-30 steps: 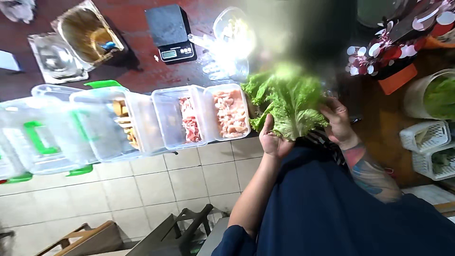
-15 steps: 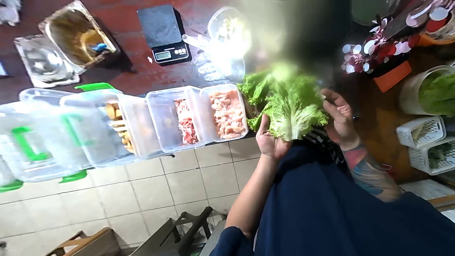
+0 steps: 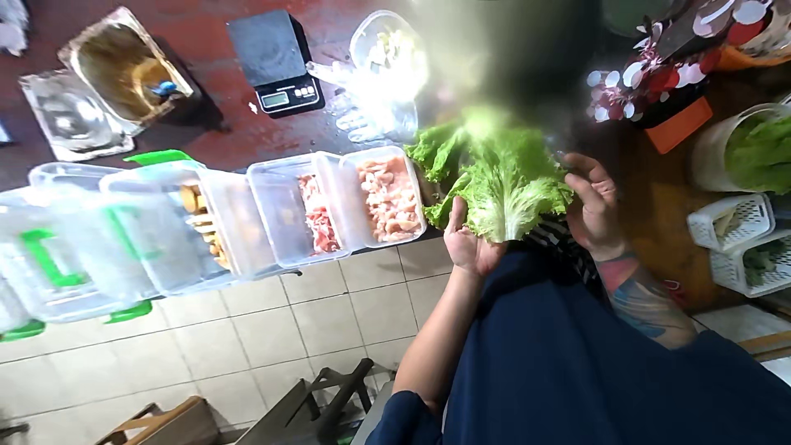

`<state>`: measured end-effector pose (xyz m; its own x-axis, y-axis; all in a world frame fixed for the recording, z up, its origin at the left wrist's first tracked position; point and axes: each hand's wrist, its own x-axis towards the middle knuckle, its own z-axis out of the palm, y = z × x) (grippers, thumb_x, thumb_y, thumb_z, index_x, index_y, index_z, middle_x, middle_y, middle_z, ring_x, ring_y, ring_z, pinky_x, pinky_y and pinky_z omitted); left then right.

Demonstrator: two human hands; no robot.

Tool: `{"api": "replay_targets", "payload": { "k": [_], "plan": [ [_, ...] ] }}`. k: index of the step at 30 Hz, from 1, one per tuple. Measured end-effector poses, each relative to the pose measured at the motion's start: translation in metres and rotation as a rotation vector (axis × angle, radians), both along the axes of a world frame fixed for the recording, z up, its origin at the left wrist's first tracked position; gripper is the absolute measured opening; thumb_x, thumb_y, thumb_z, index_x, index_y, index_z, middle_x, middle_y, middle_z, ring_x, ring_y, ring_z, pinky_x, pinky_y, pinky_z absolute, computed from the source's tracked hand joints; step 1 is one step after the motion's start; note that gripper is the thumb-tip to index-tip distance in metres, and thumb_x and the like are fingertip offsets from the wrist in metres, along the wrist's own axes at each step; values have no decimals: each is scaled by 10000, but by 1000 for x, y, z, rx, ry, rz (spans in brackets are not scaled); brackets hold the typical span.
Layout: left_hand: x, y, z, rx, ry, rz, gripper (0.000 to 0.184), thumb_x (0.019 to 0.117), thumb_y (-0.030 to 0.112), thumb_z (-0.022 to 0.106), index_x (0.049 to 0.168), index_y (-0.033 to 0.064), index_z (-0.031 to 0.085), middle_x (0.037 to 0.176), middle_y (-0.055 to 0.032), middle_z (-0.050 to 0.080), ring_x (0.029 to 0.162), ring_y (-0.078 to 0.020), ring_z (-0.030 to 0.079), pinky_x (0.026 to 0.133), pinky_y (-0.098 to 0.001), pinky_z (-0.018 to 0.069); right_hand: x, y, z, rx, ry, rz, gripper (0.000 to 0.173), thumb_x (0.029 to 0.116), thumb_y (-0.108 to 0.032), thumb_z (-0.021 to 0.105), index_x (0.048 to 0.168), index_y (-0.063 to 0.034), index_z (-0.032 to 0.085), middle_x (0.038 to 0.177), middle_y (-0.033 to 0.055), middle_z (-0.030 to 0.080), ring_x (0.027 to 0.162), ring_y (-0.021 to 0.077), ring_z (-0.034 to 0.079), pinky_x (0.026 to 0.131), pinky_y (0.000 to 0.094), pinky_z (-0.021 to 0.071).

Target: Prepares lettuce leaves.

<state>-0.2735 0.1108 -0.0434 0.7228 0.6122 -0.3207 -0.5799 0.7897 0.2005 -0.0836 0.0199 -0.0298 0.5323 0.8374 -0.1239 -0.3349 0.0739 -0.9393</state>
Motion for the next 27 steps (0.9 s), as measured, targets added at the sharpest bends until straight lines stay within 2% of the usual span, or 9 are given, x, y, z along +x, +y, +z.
{"api": "replay_targets", "payload": {
  "k": [9, 10, 12, 13, 15, 19, 21, 24, 27],
  "plan": [
    [20, -7, 2, 15, -10, -6, 612, 1050, 638, 222, 1341, 242, 586, 1276, 2, 665, 1180, -137, 635, 954, -379, 561, 17, -11, -5, 7, 119, -11, 368, 1066, -89, 419, 1419, -116, 517, 1212, 54, 646, 992, 117, 670, 818, 292, 599],
    [23, -9, 2, 17, -4, -7, 613, 1052, 633, 214, 1338, 241, 587, 1276, 3, 665, 1179, -136, 634, 953, -376, 561, 20, -12, -4, -1, 153, 0, 363, 1091, -148, 385, 1435, -132, 501, 1177, 48, 652, 952, 113, 676, 795, 289, 602],
    [30, -12, 2, 32, 3, 2, 619, 1058, 622, 185, 1332, 236, 584, 1280, 4, 659, 1190, -132, 625, 969, -374, 552, 25, -13, -2, -72, 191, 76, 466, 1108, -434, 327, 1507, -211, 416, 1213, 52, 682, 959, 156, 709, 792, 341, 619],
    [33, -13, 2, 35, 0, 8, 622, 1058, 620, 180, 1333, 231, 580, 1285, 0, 656, 1200, -137, 620, 981, -379, 546, 26, -14, -2, -94, 195, 128, 570, 1073, -563, 341, 1547, -246, 355, 1278, 65, 670, 987, 191, 710, 801, 370, 618],
    [39, -16, 1, 41, -7, 16, 626, 1056, 624, 176, 1339, 232, 573, 1299, -2, 648, 1219, -147, 609, 1004, -392, 534, 26, -21, -6, -113, 157, 224, 726, 1002, -656, 459, 1599, -306, 242, 1364, 75, 616, 1026, 226, 696, 822, 391, 613],
    [48, -22, 1, 42, 12, 31, 619, 1052, 636, 182, 1343, 251, 569, 1294, 13, 648, 1206, -139, 611, 989, -388, 540, 16, -24, -1, -168, 25, 264, 935, 930, -307, 753, 1622, -323, 125, 1429, 70, 576, 1106, 241, 687, 856, 385, 626],
    [52, -25, -1, 48, 34, 43, 602, 1057, 626, 187, 1335, 255, 572, 1282, 18, 650, 1197, -128, 613, 986, -376, 541, 14, -14, -2, -204, 12, 235, 1067, 871, -126, 800, 1641, -314, 86, 1493, 92, 518, 1156, 270, 674, 897, 419, 625],
    [57, -27, -1, 73, 61, 56, 601, 1059, 621, 177, 1335, 257, 568, 1284, 17, 646, 1193, -128, 611, 980, -372, 539, 15, -6, -10, -191, -7, 226, 1103, 840, -21, 795, 1645, -253, 78, 1453, 133, 548, 1139, 275, 684, 909, 420, 623],
    [59, -26, 1, 101, 92, 75, 593, 1064, 613, 176, 1331, 260, 570, 1276, 17, 649, 1181, -122, 616, 967, -368, 547, 18, 4, -11, -142, 11, 241, 1116, 813, -15, 821, 1638, -146, 81, 1508, 156, 475, 1235, 281, 630, 992, 434, 601]
  ]
}}
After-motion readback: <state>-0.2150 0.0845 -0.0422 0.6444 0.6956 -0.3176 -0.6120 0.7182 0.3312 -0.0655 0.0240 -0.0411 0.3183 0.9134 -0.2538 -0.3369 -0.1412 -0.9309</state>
